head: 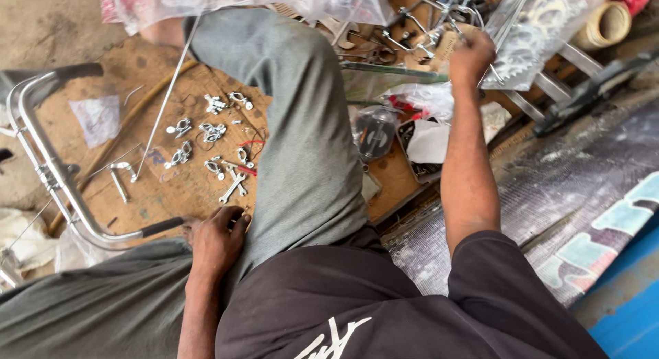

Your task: The person assembles small bicycle brake components and other mechanical parts by hand and using tools. They manipulate bolts, springs, and metal plates, threading them together and tightening them using a wrench and a screwdriver while working over their lap.

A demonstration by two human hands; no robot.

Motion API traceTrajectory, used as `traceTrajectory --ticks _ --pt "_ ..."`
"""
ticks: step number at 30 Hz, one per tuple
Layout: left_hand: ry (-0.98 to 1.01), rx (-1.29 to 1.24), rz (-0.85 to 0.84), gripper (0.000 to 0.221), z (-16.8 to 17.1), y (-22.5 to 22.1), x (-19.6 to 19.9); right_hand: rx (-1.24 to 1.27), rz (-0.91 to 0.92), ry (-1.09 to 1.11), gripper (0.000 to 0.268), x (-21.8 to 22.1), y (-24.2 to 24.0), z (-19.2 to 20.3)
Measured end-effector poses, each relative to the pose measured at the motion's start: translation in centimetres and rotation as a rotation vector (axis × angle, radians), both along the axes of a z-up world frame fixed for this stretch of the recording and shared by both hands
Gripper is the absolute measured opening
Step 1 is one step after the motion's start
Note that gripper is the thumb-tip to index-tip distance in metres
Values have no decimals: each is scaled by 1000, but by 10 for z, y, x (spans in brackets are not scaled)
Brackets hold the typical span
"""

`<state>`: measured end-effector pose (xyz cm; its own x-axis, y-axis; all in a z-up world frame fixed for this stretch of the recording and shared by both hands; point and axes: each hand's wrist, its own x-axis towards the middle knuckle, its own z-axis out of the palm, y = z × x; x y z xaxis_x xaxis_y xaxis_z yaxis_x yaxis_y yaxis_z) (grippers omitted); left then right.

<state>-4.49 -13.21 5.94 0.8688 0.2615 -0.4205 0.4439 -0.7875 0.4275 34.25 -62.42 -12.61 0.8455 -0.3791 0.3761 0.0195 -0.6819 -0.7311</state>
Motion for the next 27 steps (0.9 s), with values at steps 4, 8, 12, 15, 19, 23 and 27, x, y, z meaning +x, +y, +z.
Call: traceTrajectory --ticks 4,8,12,15,19,23,27 --pt "-47 -72 17 30 -4 0 1 15 -204 271 18 -53 -89 -16" --pt "-18 -53 7 30 -3 -1 2 320 -119 394 32 -73 -119 -5" --pt "-10 8 19 27 1 -2 2 190 -81 -1 16 -67 -77 25" --pt "-91 15 44 25 6 16 4 214 117 -272 7 -52 10 72" --pt "-321 43 31 26 45 81 18 183 717 -78 17 -13 168 98" --pt "-615 260 26 16 108 132 34 -143 1138 278 30 -9 367 70" --pt "-774 215 194 10 104 166 27 -406 1417 241 32 -44 512 33"
